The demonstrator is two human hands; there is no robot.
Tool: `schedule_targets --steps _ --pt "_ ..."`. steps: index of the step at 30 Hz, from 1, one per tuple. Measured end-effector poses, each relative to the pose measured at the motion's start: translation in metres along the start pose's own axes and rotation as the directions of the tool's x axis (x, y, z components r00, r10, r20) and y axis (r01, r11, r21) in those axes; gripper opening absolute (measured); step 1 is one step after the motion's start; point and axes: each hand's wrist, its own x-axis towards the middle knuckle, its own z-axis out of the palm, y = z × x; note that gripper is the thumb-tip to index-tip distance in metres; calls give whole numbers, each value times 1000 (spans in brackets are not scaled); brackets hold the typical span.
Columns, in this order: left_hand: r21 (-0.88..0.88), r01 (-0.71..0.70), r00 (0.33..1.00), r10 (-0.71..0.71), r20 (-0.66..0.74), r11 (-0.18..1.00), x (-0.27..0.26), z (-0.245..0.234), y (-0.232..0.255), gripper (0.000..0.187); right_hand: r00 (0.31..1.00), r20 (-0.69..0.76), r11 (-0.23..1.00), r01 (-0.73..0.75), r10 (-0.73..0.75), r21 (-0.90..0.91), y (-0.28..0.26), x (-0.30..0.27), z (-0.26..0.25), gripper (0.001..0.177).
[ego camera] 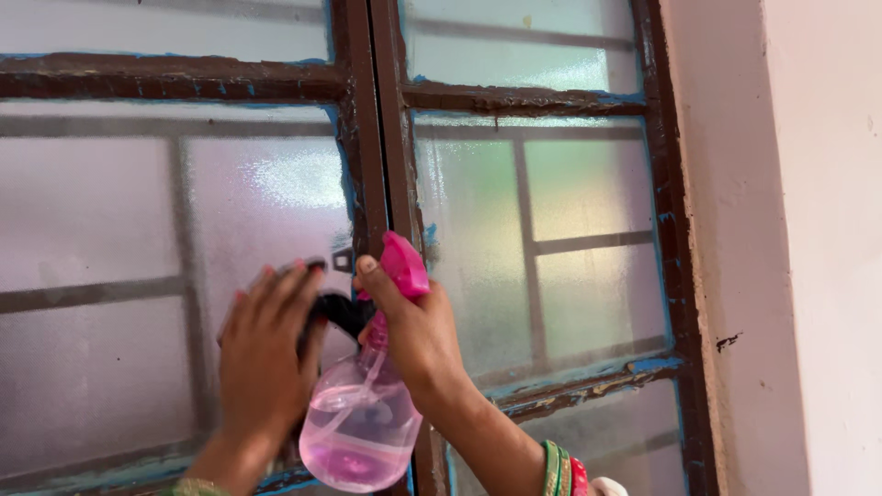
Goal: The person cleans a window by wiping the glass panes with a cloth while holding a spray bottle, and continues wiping the glass with the cloth and by hand.
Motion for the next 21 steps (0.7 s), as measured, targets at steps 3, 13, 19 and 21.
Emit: schedule_targets --steps 3,13,19,21 --pt "-44 -79 997 79 7 996 -20 -2 18 52 1000 27 1000 11 -12 28 4 -2 -14 42" --pt "-50 231 954 -236 -185 972 69 34 35 43 997 68 998 36 -33 -42 -13 27 -51 44" --pt "-155 198 972 -215 -100 968 31 41 79 53 999 7 994 -38 39 -105 -6 27 -82 49" --pt "-120 85 991 -96 -88 989 33 36 76 52 1000 -24 989 -15 12 -150 -3 24 -90 52"
